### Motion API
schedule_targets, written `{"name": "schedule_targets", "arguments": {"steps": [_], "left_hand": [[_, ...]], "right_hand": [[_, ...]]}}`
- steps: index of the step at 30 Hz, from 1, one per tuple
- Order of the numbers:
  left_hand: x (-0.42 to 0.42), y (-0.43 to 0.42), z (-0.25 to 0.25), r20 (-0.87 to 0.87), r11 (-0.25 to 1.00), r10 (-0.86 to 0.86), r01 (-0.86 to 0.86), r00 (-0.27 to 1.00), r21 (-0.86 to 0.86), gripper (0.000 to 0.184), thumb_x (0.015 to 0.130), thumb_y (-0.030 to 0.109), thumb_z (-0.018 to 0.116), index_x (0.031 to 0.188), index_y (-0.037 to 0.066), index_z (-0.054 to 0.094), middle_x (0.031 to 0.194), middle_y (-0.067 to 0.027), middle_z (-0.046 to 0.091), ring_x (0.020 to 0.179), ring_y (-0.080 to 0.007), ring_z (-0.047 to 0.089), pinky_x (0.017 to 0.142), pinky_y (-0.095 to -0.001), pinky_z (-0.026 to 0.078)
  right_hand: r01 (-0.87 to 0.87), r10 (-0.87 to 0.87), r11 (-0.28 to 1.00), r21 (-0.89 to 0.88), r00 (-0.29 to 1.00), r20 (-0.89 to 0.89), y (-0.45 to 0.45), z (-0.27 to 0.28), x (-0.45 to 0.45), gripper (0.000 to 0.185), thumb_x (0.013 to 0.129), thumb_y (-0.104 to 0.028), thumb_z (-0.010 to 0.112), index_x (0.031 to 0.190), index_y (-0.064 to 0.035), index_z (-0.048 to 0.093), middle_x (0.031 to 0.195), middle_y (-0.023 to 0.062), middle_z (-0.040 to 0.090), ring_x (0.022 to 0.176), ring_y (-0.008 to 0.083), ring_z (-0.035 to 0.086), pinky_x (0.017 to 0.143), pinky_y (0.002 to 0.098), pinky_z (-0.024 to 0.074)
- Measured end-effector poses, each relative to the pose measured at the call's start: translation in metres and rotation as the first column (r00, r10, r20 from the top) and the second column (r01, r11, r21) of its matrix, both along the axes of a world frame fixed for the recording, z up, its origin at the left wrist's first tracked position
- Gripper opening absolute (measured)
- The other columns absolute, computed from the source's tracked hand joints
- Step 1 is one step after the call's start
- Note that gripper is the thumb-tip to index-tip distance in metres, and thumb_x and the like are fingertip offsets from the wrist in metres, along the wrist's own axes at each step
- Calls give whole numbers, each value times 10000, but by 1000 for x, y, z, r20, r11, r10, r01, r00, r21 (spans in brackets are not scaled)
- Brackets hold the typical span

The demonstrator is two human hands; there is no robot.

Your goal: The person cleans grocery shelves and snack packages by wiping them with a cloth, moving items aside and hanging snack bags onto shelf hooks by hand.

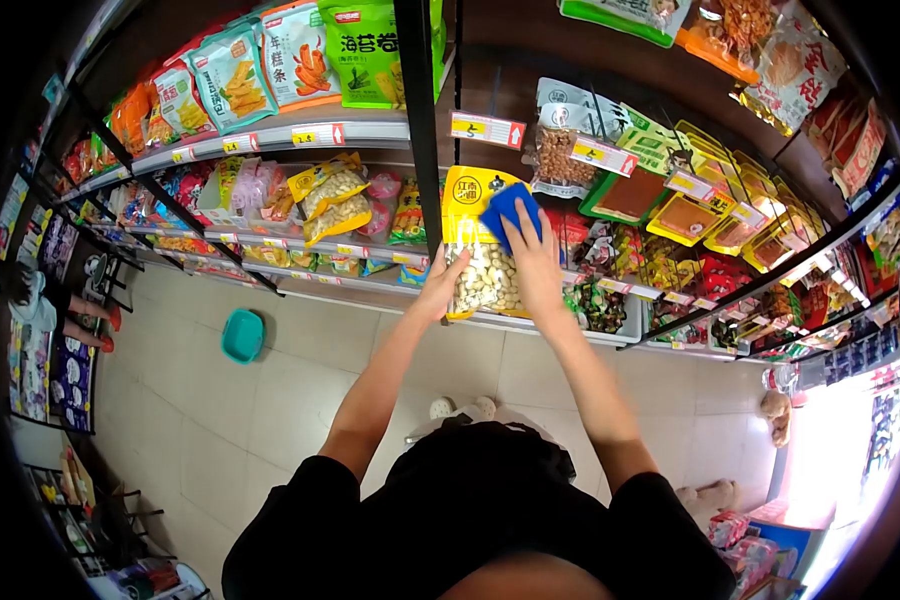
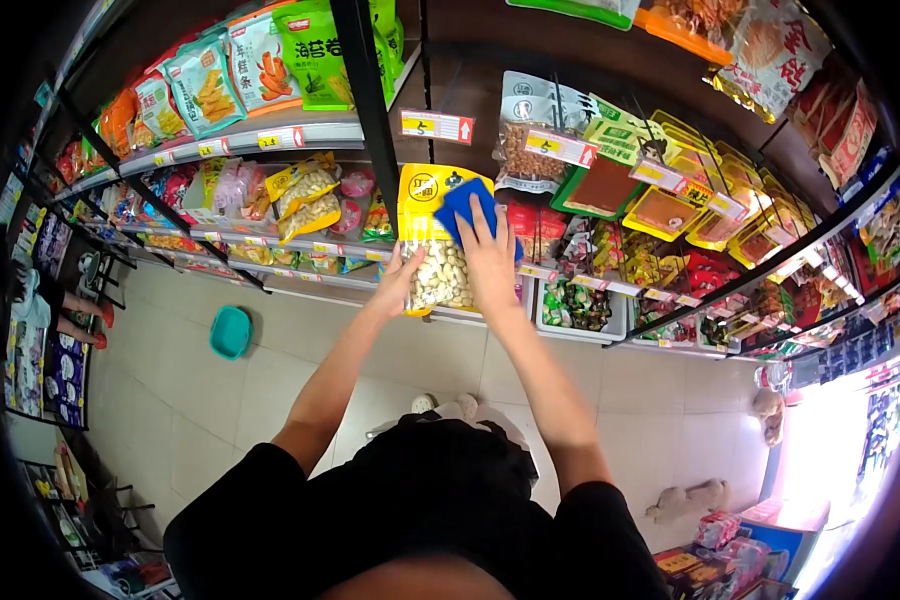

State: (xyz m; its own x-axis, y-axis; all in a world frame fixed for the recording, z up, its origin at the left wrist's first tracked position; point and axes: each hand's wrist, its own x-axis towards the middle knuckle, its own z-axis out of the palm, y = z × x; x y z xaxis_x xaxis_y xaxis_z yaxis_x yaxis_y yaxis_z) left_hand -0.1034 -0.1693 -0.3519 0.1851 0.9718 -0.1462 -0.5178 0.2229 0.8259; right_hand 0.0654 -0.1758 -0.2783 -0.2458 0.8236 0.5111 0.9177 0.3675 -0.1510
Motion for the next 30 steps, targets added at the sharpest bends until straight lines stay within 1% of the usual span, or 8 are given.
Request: {"name": "schedule_targets", "arguments": {"steps": [2,8,10,14,19,21,25,30], "left_hand": [[-5,4,-5,-31,996,78,-79,996,-35,622,957,262,606,1461,121,269,1306,-66,507,1167,-155,508,929,-307,463],[-10,-2,-14,53,998,44,-47,998,51,569,957,242,603,1422,103,305,1311,-82,511,1143,-156,537,899,-331,506],[-9,-1,-21,48,998,38,-40,998,53,576,957,240,603,1426,103,298,1306,-81,513,1141,-155,537,901,-328,505],[-8,-1,-35,-5,1000,13,-13,1000,-18,607,962,243,597,1450,104,265,1305,-80,513,1151,-156,532,908,-325,501],[4,-17,-12,-52,997,-24,20,998,-71,661,970,262,583,1489,110,204,1339,-88,488,1183,-165,510,943,-333,476],[9,-16,-15,-101,999,-53,52,994,-12,677,967,239,585,1491,119,174,1375,-93,449,1215,-198,496,965,-361,471],[7,-11,-18,51,1000,-5,6,999,-12,618,987,209,545,1497,150,200,1348,-77,474,1202,-184,501,960,-348,465],[-13,-26,-20,46,997,72,-71,996,-26,598,992,139,502,1500,164,186,1309,-78,513,1162,-187,539,923,-342,502]], "right_hand": [[-35,35,999,-27,999,-11,-21,-7,0,550,791,36,517,1322,-105,505,1525,80,310,1361,386,319,1105,503,305],[-137,132,984,-117,990,-42,-91,-38,21,530,767,74,522,1277,-73,541,1528,85,305,1374,397,300,1098,505,320],[-179,177,948,-263,984,-30,-108,-38,33,494,787,35,525,1268,-76,546,1539,92,284,1378,399,287,1105,504,319],[-250,148,920,-302,935,-322,-107,-12,52,682,702,161,488,1344,-68,490,1501,121,335,1350,413,327,1110,471,328],[-182,181,983,17,959,-219,-36,50,7,746,677,183,500,1377,-69,443,1472,130,370,1334,401,352,1093,460,348],[-159,170,983,89,977,-128,8,36,-14,607,743,99,506,1323,-79,495,1467,130,381,1313,438,356,1091,477,335],[-182,185,983,-37,980,70,15,1,-34,455,813,-58,549,1266,-104,553,1496,93,349,1352,399,316,1085,551,308],[-264,265,964,-19,960,86,-46,-22,-26,447,808,-68,555,1252,-114,566,1511,78,325,1367,387,300,1099,548,294]]}}
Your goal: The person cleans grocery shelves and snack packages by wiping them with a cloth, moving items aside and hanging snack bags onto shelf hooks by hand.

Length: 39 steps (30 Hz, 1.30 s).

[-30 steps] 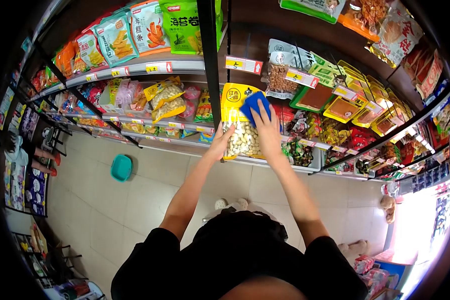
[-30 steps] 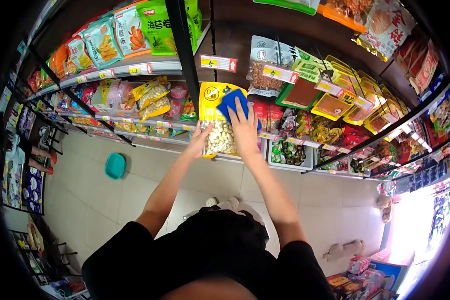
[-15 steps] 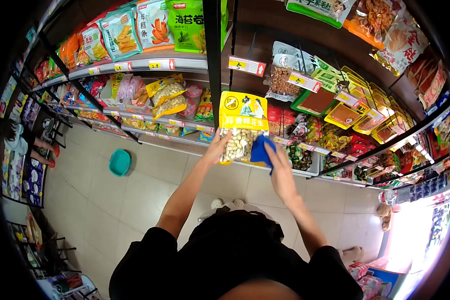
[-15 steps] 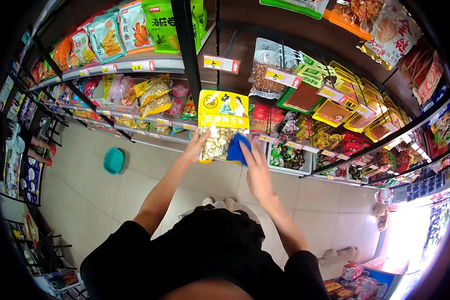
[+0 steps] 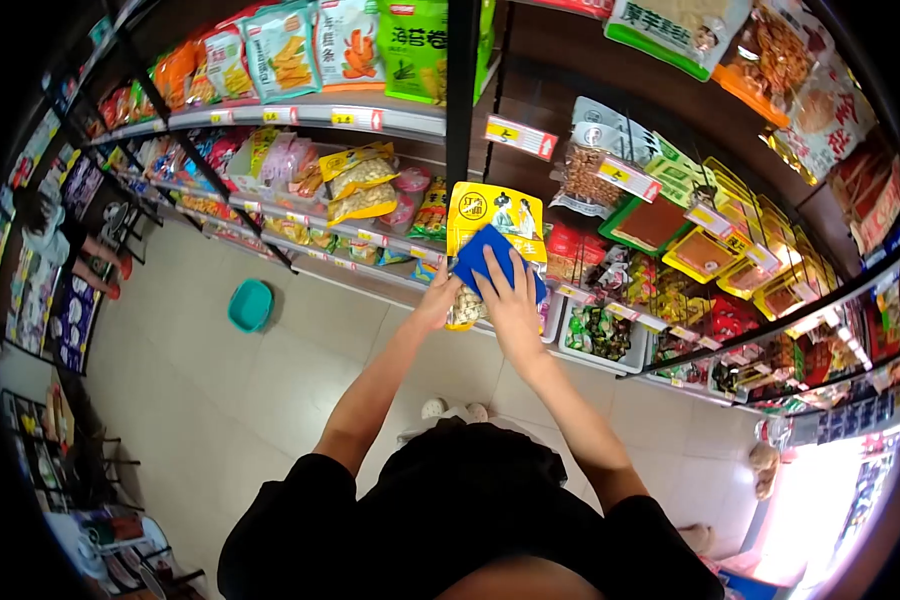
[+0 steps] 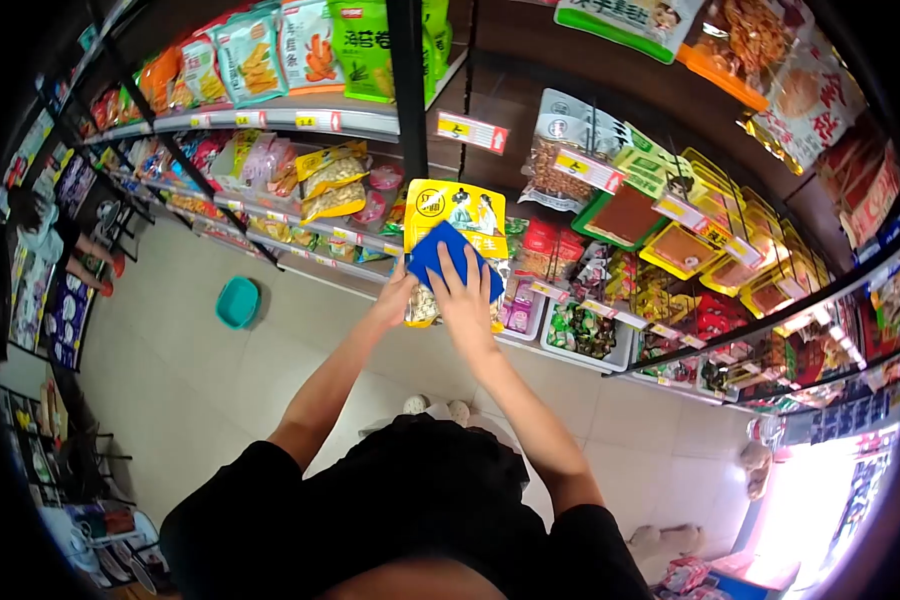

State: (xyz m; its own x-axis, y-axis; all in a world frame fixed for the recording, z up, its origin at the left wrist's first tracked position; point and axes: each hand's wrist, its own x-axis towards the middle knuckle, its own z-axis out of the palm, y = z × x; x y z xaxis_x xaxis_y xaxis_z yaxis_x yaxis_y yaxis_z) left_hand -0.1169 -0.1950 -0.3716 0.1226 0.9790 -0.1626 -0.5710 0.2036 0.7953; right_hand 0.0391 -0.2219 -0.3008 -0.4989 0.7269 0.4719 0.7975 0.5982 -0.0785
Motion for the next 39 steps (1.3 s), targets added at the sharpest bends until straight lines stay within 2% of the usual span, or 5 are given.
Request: {"name": "schedule_targets", "arguments": {"steps": [16,18,23,34,39], "left_hand": [[-115,-23,-27,-181,937,327,-343,928,-62,423,944,248,615,1291,107,418,1151,-90,604,946,-157,641,751,-328,563],[-143,-14,-11,68,920,385,-389,921,55,430,958,218,576,1326,82,399,1168,-93,609,981,-214,656,801,-360,577],[-248,44,18,-61,911,401,-405,914,-74,402,987,237,519,1328,40,438,1212,-108,616,1083,-239,626,896,-400,545],[-346,233,-11,-154,938,249,-278,956,-208,354,965,254,560,1239,32,538,1168,-98,641,1006,-261,636,893,-398,522],[-365,260,-48,-728,892,294,-452,620,-24,474,924,323,595,1263,5,505,1182,-169,620,1046,-333,603,908,-433,477]], "right_hand": [[-353,366,899,-258,931,2,-44,-22,4,476,773,3,546,1239,-90,575,1533,72,292,1391,363,272,1116,474,318],[-389,373,866,-313,921,-113,-42,-16,1,525,760,45,524,1268,-87,552,1528,79,298,1386,363,284,1123,464,312],[-345,201,814,-467,922,-331,-34,-23,-5,732,655,216,440,1328,-64,495,1489,112,358,1369,373,306,1130,442,306],[42,-236,888,-457,896,-376,-17,-32,-20,738,652,221,459,1327,-74,512,1454,136,404,1349,371,341,1126,426,314],[173,-351,904,-391,822,-448,-16,-16,-5,765,630,231,400,1336,-45,507,1401,202,444,1305,385,413,1107,397,318]]}}
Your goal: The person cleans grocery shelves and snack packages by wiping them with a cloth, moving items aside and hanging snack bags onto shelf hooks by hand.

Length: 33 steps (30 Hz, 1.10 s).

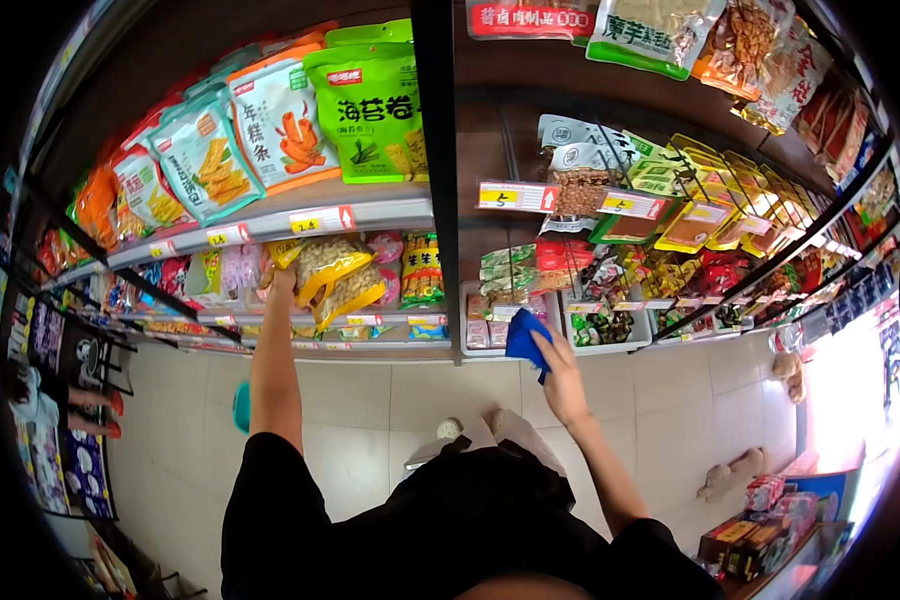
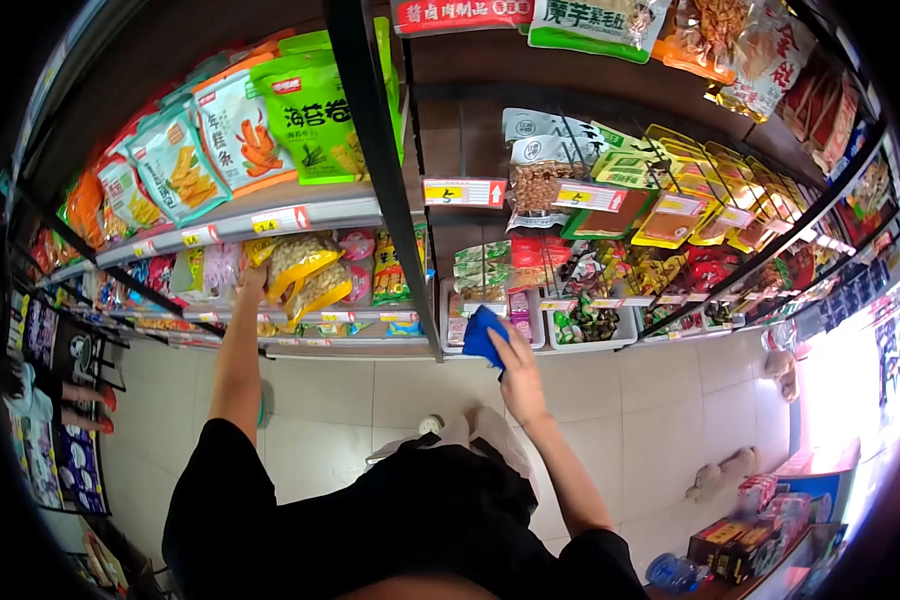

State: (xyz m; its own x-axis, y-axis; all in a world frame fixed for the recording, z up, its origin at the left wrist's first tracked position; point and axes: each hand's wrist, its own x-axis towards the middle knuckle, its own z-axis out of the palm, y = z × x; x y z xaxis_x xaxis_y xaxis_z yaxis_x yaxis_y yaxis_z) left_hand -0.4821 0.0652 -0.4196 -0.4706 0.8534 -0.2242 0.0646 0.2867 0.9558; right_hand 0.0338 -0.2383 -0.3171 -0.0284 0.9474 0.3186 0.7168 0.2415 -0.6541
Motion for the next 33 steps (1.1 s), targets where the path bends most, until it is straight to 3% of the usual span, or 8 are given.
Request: {"name": "schedule_targets", "arguments": {"steps": [4,11,13,15,20,24,28,33], "left_hand": [[-68,51,-80,-687,981,-68,173,723,85,543,913,392,577,1291,13,487,1190,-247,604,1093,-410,579,931,-464,437],[-34,21,-35,-708,953,-295,253,642,-168,565,948,453,445,1231,-24,553,1211,-254,596,1108,-424,569,922,-424,443],[8,-12,11,-469,998,10,23,883,65,376,936,292,504,1138,-7,611,1140,-199,635,1054,-389,591,896,-416,448],[46,-48,56,-611,961,130,52,781,271,287,911,207,529,1094,6,623,1085,-181,643,1014,-362,597,889,-412,444],[175,-131,123,-636,624,52,473,770,623,175,792,-31,560,917,51,650,931,-95,651,902,-283,592,862,-385,440],[283,-162,143,-711,406,-265,744,652,531,146,788,-40,567,850,52,661,879,-64,673,940,-233,609,880,-364,450],[373,-125,137,215,557,-791,530,572,640,353,993,93,449,1335,9,431,1346,-71,504,1171,-186,535,1004,-333,420],[413,-46,117,640,818,-554,205,531,538,485,1017,224,450,1471,149,295,1421,-41,432,1288,-196,418,1025,-373,397]], "right_hand": [[42,-34,998,39,983,-182,32,28,17,740,694,218,408,1382,-52,458,1414,209,441,1326,378,403,1114,362,294],[134,-55,958,253,954,-296,67,81,16,696,732,196,399,1386,-36,459,1312,197,519,1199,329,512,1052,321,339],[183,-123,851,493,981,-152,61,123,14,719,692,194,358,1364,-25,487,1308,199,534,1163,330,524,1036,352,357],[160,-100,822,547,985,-137,65,167,24,689,715,177,383,1366,-25,485,1303,196,544,1184,333,527,1026,359,369],[-21,52,919,394,996,-68,185,224,68,484,870,39,509,1350,-21,492,1230,190,605,1125,236,584,980,296,412],[49,-53,996,74,997,51,320,189,80,528,779,-40,529,1307,-30,541,1206,277,592,1158,383,567,997,385,434],[89,-90,996,-8,994,-68,399,145,50,547,768,-46,512,1314,-27,545,1199,257,615,1150,369,585,978,396,451],[-146,-155,903,-405,766,-624,381,158,25,380,812,-69,479,1168,-30,608,1099,161,646,965,320,626,888,398,483]]}}
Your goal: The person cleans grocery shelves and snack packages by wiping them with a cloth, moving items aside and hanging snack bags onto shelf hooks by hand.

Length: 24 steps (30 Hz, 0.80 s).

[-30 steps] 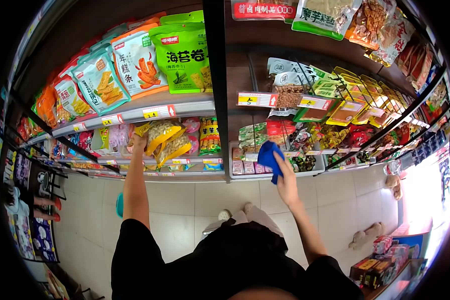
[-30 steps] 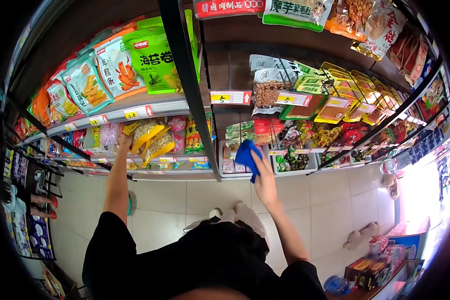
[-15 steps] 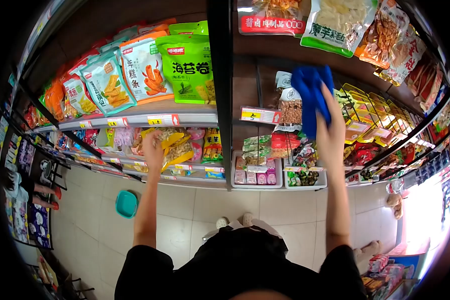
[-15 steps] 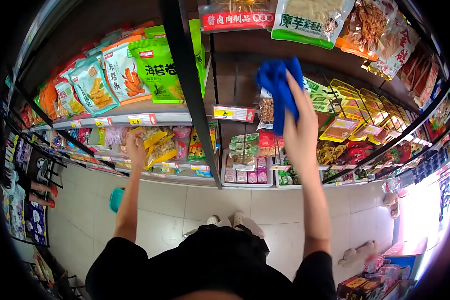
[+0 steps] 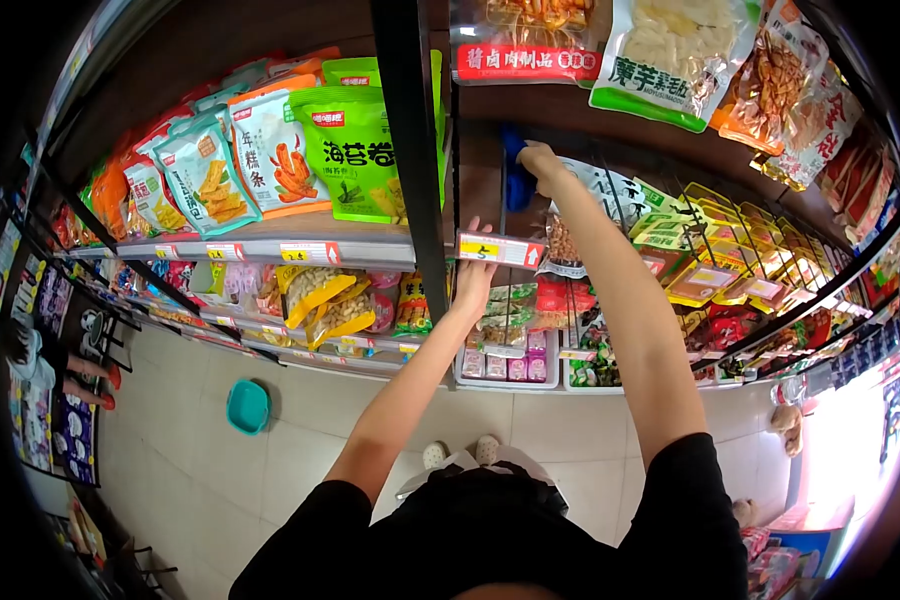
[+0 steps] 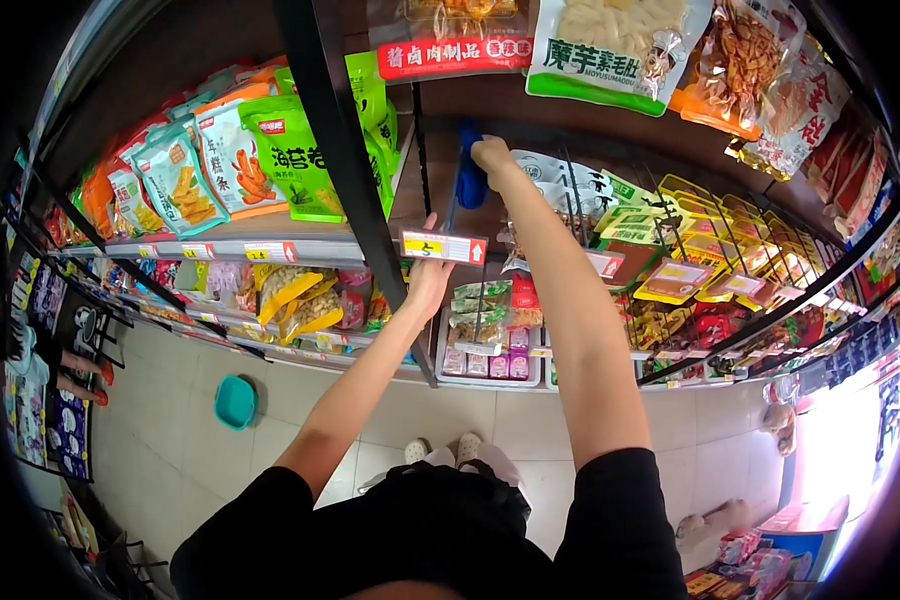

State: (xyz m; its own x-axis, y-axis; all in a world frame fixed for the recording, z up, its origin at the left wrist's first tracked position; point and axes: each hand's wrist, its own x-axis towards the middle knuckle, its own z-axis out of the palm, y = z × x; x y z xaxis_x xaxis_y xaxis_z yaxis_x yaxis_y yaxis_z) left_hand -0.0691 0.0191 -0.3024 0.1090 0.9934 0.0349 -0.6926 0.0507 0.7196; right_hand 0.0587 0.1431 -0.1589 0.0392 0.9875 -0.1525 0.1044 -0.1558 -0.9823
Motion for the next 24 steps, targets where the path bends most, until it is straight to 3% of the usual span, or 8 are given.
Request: {"name": "schedule_targets", "arguments": {"steps": [2,4,5,7,12,16,21,24], "left_hand": [[7,17,6,-7,998,21,-20,1000,68,525,1016,278,460,1498,211,262,1432,-29,418,1320,-198,377,1027,-389,392],[13,33,16,75,1000,-8,6,997,27,588,990,396,499,1508,330,228,1425,-22,423,1349,-203,319,1021,-423,386],[16,41,21,102,998,-12,18,995,-53,574,956,446,543,1465,342,298,1377,-28,469,1287,-204,413,982,-434,431],[20,58,26,170,987,-87,108,982,-121,516,948,445,558,1413,326,368,1333,-26,509,1239,-204,470,965,-426,455],[31,90,18,386,985,-175,164,906,60,434,968,300,567,1377,317,423,1230,-15,579,1104,-184,581,912,-389,515],[19,90,15,206,977,-184,156,961,146,392,993,268,523,1380,236,476,1264,-12,577,1079,-152,590,891,-363,525],[13,61,27,-123,975,-30,56,992,213,445,1026,343,407,1444,188,402,1411,-11,446,1237,-165,482,954,-362,491],[19,46,44,-30,971,23,-15,999,240,474,1029,366,380,1459,167,374,1426,-21,436,1268,-168,461,1017,-344,441]], "right_hand": [[-44,43,999,-23,999,-15,0,2,2,306,855,-170,518,1121,-44,601,1123,161,622,973,308,603,887,431,477],[123,-145,973,-195,984,-101,-14,19,-9,242,881,-280,553,997,-80,624,917,100,643,794,249,603,766,450,508],[124,-146,973,-196,983,-106,-1,10,-6,242,881,-280,553,997,-80,624,917,100,643,794,249,603,766,450,508],[34,-68,977,-211,986,-155,38,-23,6,513,878,-418,564,1211,-29,588,1210,157,601,1067,294,583,910,486,456],[92,-103,987,-131,992,-79,28,-20,-7,473,897,-391,551,1179,-15,601,1105,146,637,977,277,609,879,429,474],[265,-307,942,205,928,210,22,-43,-18,431,917,-342,563,1173,2,608,999,158,671,882,259,637,813,380,496],[37,-134,966,257,918,373,-28,-28,-14,396,946,-145,562,1307,11,527,1163,212,639,1027,266,626,871,337,485],[-62,-29,955,290,954,298,-63,-24,-17,399,903,-73,557,1282,49,531,1194,287,600,1145,364,585,954,368,446]]}}
